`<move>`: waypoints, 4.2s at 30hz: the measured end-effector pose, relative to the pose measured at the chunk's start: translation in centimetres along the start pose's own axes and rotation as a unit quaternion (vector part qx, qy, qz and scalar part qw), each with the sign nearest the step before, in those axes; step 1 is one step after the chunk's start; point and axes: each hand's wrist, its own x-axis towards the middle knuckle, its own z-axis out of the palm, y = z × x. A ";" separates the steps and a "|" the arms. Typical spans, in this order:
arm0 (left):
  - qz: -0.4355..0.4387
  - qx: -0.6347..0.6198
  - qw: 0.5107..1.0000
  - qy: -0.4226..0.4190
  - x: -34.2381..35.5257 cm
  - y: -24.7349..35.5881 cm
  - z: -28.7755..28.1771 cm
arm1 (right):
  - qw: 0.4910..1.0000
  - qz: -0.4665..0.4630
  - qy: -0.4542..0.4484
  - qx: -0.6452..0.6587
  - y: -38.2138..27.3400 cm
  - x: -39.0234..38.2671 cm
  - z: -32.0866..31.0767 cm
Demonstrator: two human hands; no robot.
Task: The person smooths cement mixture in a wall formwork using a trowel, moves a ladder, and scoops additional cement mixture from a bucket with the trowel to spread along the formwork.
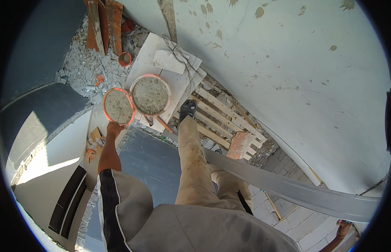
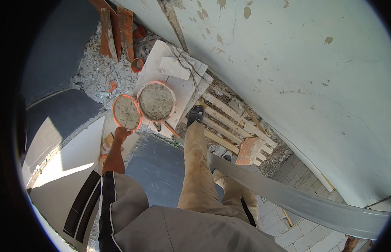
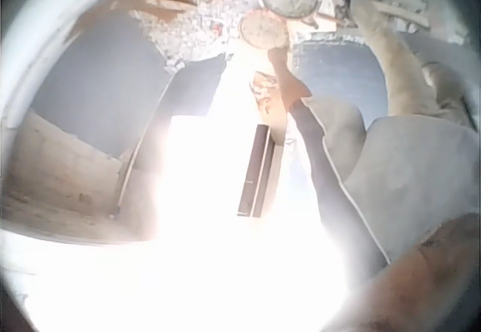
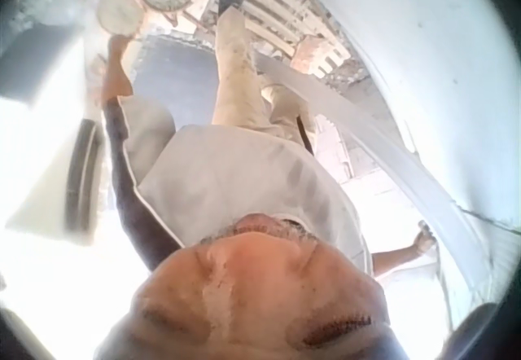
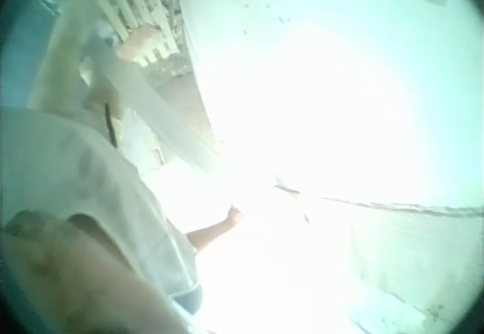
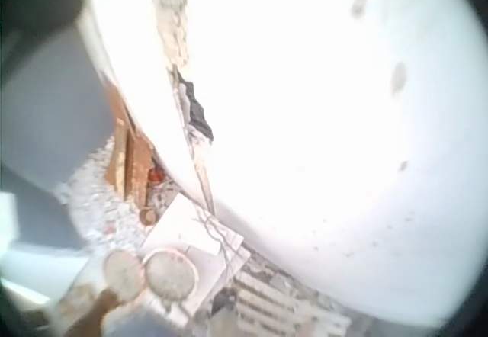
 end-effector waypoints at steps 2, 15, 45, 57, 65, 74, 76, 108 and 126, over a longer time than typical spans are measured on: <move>0.035 -0.013 0.995 0.096 0.0 0.1 0.5 | 0.999 0.005 0.030 0.016 0.1 -0.7 -0.3; -0.056 -0.289 0.946 0.138 -10.7 1.2 -1.4 | 0.997 0.053 -0.051 0.005 -1.0 -0.1 2.8; 0.436 -0.419 0.753 -0.257 -75.8 45.5 -12.4 | 0.930 -0.101 0.276 0.221 -1.9 -6.0 11.5; 0.456 -0.214 0.557 -0.660 -96.0 60.4 -9.3 | 0.765 -0.230 0.050 0.599 -4.8 -21.9 19.1; 0.358 -0.115 0.446 -0.812 -98.2 68.1 0.1 | 0.693 -0.172 0.246 0.656 -5.4 -16.6 16.6; 0.464 -0.170 0.659 -0.567 -102.3 71.9 4.1 | 0.685 -0.116 0.153 0.703 -5.3 -10.9 15.4; 0.453 -0.165 0.654 -0.583 -101.7 72.2 3.5 | 0.683 -0.098 0.147 0.709 -5.3 -11.1 15.2; 0.842 -0.043 0.515 0.151 -80.2 69.1 2.8 | 0.942 -0.222 0.188 0.166 0.4 0.8 -2.8; 0.746 0.022 0.663 0.058 -79.5 70.1 1.8 | 0.902 -0.318 0.196 0.219 1.0 3.2 -1.7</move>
